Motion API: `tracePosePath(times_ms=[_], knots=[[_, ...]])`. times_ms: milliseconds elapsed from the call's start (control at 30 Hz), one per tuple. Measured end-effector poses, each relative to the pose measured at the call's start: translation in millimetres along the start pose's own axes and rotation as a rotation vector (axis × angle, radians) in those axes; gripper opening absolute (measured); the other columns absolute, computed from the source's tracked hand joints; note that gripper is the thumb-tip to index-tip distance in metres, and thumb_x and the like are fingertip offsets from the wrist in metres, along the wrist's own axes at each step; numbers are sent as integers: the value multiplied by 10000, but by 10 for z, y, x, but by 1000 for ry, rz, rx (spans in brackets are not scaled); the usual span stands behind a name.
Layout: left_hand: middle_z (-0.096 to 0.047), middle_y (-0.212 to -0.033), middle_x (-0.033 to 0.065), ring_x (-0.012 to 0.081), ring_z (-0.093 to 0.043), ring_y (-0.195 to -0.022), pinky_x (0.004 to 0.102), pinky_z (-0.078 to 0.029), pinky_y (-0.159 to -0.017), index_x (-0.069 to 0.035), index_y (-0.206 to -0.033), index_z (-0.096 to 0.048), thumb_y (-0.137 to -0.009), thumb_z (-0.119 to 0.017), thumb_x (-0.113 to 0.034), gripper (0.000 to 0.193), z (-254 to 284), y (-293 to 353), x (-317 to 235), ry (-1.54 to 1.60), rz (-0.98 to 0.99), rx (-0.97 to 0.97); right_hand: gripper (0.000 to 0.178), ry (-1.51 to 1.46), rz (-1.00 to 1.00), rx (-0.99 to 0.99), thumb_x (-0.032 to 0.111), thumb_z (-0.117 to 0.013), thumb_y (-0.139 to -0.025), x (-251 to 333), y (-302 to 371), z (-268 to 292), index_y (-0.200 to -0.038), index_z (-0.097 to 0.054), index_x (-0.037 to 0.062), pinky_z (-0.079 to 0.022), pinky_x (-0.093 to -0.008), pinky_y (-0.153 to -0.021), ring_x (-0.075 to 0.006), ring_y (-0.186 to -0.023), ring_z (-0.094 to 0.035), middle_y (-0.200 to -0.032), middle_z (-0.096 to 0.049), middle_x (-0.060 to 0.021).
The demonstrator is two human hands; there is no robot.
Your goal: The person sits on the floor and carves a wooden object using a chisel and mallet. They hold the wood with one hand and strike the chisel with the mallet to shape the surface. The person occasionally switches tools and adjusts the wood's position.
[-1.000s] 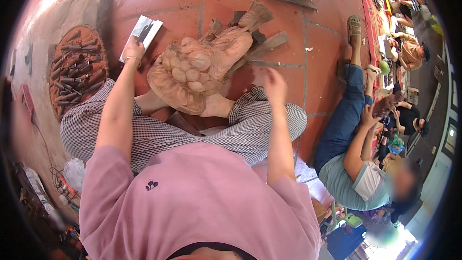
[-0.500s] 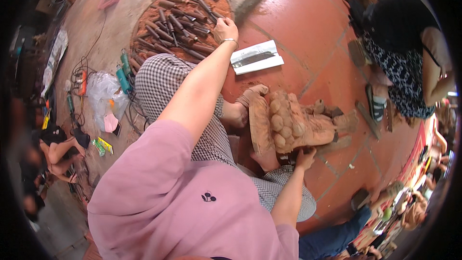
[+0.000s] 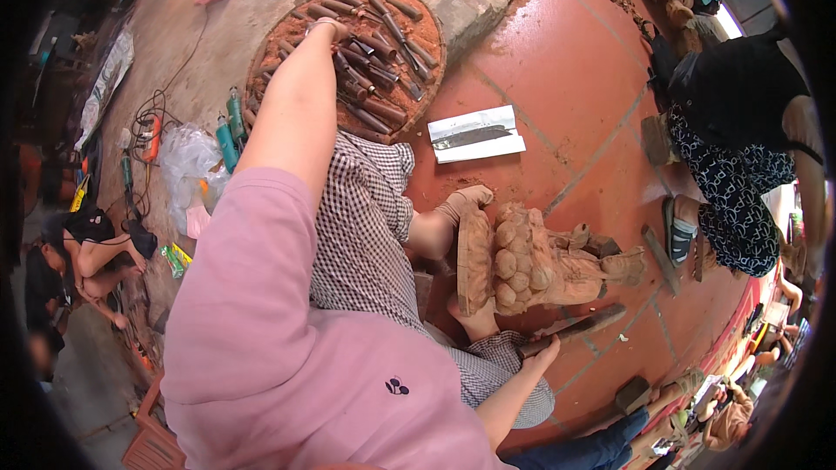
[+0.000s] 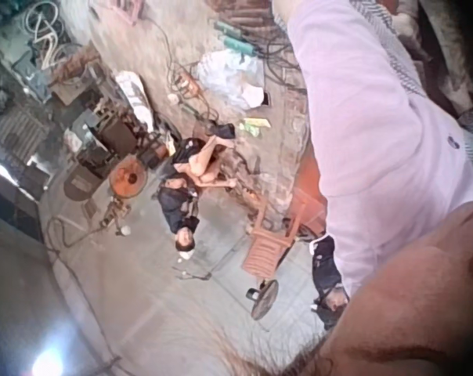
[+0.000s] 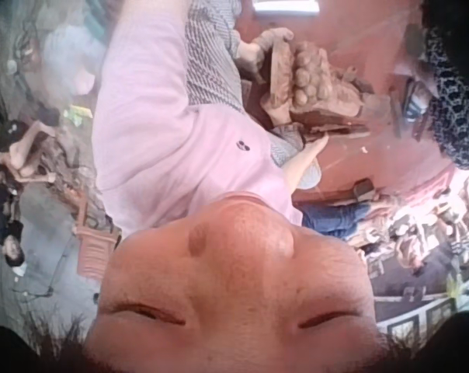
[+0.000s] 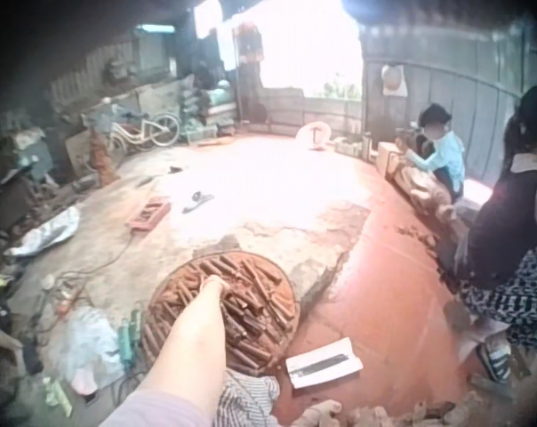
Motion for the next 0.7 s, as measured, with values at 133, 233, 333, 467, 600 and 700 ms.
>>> tracePosePath(times_ms=[133, 233, 333, 467, 600, 700], knots=[[-690, -815, 124, 182, -636, -590, 335, -531, -547, -38, -1004, -702, -851, -668, -410, 404, -67, -212, 297, -45, 118, -77, 177, 191, 128, 51, 192, -532, -947, -88, -66, 5, -1047, -455, 67, -527, -353, -567, -231, -659, -592, -828, -571, -88], [-707, -869, 108, 178, -662, -637, 329, -537, -551, -50, -1032, -708, -828, -703, -476, 473, -178, -29, 247, -37, 204, -31, 216, 225, 145, 51, 194, -544, -939, -126, -97, 34, -1083, -446, 66, -540, -362, -582, -233, -690, -607, -873, -580, -94], [-719, -899, 113, 201, -692, -700, 341, -560, -639, -41, -1036, -710, -799, -748, -436, 462, -224, 54, 94, -107, 221, -112, 301, 289, 154, 36, 186, -567, -926, -186, -137, 62, -1180, -456, 72, -550, -369, -609, -231, -759, -626, -952, -597, -97], [-690, -1056, 179, 275, -677, -983, 385, -551, -776, -32, -1111, -668, -836, -642, -457, 507, -314, -457, 184, 20, -84, -408, 410, 144, 139, 52, 162, -631, -903, -137, -168, -220, -1277, -494, 67, -566, -392, -800, -248, -960, -633, -1101, -613, -97], [-673, -1000, 209, 339, -656, -950, 428, -534, -742, -64, -1119, -629, -877, -534, -485, 496, -117, -371, -847, 204, -503, -880, 163, 131, 25, -44, 7, -583, -804, -73, -436, -101, -957, -542, -29, -536, -364, -590, -247, -664, -608, -805, -597, -124], [-663, -943, 164, 331, -650, -748, 438, -524, -591, -137, -1196, -564, -915, -481, -305, 338, -593, 1412, -2237, -16, -1118, -973, 115, 65, 78, -77, 73, -574, -862, 192, -45, -165, -910, -505, -4, -513, -376, -553, -235, -622, -579, -727, -562, -96]])
Point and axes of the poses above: each hand's wrist, its own y-axis away from the middle knuckle, its own z-axis out of the back of the hand, x = y × z, the point moved 1 cm from there along -y, towards the middle knuckle
